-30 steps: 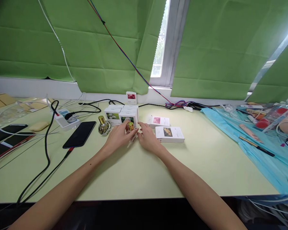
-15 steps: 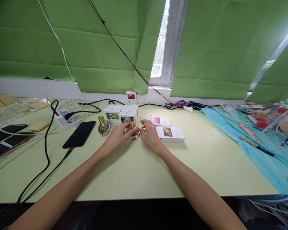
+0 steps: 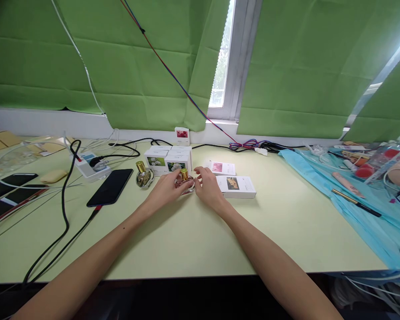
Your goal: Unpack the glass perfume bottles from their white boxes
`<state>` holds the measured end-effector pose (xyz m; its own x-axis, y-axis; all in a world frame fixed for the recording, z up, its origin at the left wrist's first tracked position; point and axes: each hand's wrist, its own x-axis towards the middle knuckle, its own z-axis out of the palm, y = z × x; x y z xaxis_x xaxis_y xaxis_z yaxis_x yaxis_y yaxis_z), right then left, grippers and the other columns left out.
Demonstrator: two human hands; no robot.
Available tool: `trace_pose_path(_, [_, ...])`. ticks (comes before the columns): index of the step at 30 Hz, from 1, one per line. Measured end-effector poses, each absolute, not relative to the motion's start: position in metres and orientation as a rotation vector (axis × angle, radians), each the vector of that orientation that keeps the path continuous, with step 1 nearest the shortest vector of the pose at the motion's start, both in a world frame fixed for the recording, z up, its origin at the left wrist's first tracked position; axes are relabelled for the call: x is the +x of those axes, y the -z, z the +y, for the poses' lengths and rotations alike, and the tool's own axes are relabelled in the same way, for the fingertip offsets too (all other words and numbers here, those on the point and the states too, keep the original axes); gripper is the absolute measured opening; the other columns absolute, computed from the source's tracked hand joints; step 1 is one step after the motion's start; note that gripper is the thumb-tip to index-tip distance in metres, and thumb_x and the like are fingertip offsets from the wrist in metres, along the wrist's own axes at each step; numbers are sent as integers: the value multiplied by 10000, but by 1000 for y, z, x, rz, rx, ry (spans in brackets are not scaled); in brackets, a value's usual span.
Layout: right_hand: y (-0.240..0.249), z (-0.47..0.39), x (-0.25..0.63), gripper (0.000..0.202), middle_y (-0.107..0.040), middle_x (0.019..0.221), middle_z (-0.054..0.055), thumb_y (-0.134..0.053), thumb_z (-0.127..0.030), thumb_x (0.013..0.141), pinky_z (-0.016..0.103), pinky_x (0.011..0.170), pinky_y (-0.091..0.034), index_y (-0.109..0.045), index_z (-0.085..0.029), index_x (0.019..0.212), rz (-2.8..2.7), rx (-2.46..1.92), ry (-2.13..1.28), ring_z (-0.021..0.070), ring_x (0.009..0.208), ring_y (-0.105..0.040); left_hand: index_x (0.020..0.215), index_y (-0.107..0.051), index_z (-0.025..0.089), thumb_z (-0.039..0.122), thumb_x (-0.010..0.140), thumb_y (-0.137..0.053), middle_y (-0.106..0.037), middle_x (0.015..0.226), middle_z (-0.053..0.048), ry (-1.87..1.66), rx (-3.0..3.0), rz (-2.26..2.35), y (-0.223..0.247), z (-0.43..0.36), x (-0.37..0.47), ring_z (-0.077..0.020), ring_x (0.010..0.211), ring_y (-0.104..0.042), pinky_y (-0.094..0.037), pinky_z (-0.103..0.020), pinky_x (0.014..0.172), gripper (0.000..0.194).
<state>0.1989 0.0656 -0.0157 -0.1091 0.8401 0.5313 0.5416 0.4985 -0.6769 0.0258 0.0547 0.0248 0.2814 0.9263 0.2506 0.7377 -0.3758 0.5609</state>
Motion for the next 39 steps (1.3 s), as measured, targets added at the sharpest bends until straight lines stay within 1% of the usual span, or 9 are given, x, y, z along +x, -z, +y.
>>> trace_pose_path(5, [16, 65, 200, 269, -640, 1148, 127, -497, -137, 927, 371, 835, -589, -595, -179, 1174, -1843, -1156, -308, 206, 948, -669, 910, -515, 231, 433, 914, -582, -684, 862, -38, -779, 2223, 1475, -24, 55, 25, -226, 782, -635, -384, -294, 626, 214])
trace_pose_path(11, [10, 61, 203, 336, -607, 1210, 166, -487, -146, 947, 435, 963, -533, -587, -162, 1268, -1958, -1279, -126, 289, 1128, -600, 939, -499, 229, 297, 888, -589, -682, 874, -32, -778, 2242, 1455, -22, 55, 26, -222, 790, -636, -401, -299, 643, 123])
trace_pose_path(14, [7, 60, 205, 364, -594, 1232, 188, -493, -146, 949, 442, 996, -502, -587, -126, 1300, -1993, -1379, -29, 319, 1186, -549, 960, -502, 227, 253, 870, -597, -689, 921, -42, -780, 2246, 1446, -20, 55, 27, -226, 819, -641, -415, -304, 665, 133])
trace_pose_path(17, [5, 61, 208, 382, -573, 1288, 211, -506, -145, 948, 448, 1040, -462, -585, -99, 1319, -1990, -1489, 59, 337, 1237, -504, 986, -502, 231, 249, 861, -612, -699, 964, -46, -767, 2235, 1443, -18, 54, 28, -237, 858, -652, -429, -310, 684, 168])
trace_pose_path(22, [7, 68, 214, 422, -508, 1399, 230, -528, -162, 944, 448, 1054, -430, -562, -107, 1360, -1974, -1693, 118, 355, 1275, -478, 1020, -514, 236, 248, 862, -612, -715, 1010, -51, -737, 2230, 1411, -17, 52, 29, -263, 946, -673, -456, -319, 731, 186])
trace_pose_path(25, [9, 71, 217, 443, -501, 1407, 226, -539, -175, 936, 438, 1064, -413, -546, -122, 1376, -1977, -1753, 147, 347, 1282, -478, 1039, -529, 238, 243, 866, -602, -722, 1047, -57, -720, 2234, 1398, -17, 50, 30, -269, 988, -680, -467, -320, 755, 188])
trace_pose_path(31, [11, 74, 224, 468, -495, 1416, 221, -549, -209, 933, 438, 1089, -385, -533, -140, 1395, -1966, -1866, 164, 349, 1291, -482, 1095, -553, 250, 221, 853, -601, -732, 1095, -59, -664, 2225, 1410, -17, 48, 32, -281, 1046, -682, -472, -318, 753, 249])
trace_pose_path(35, [14, 75, 227, 489, -482, 1448, 231, -550, -234, 935, 467, 1108, -359, -506, -153, 1415, -1957, -1926, 168, 360, 1332, -454, 1131, -560, 248, 237, 869, -593, -733, 1088, -70, -636, 2225, 1433, -17, 48, 33, -291, 1044, -679, -455, -324, 743, 264])
trace_pose_path(39, [16, 75, 227, 498, -510, 1426, 228, -549, -260, 936, 488, 1111, -347, -503, -161, 1422, -1959, -1968, 187, 379, 1340, -448, 1090, -570, 250, 288, 891, -576, -732, 1015, -64, -623, 2262, 1502, -17, 47, 33, -295, 968, -675, -411, -319, 680, 204])
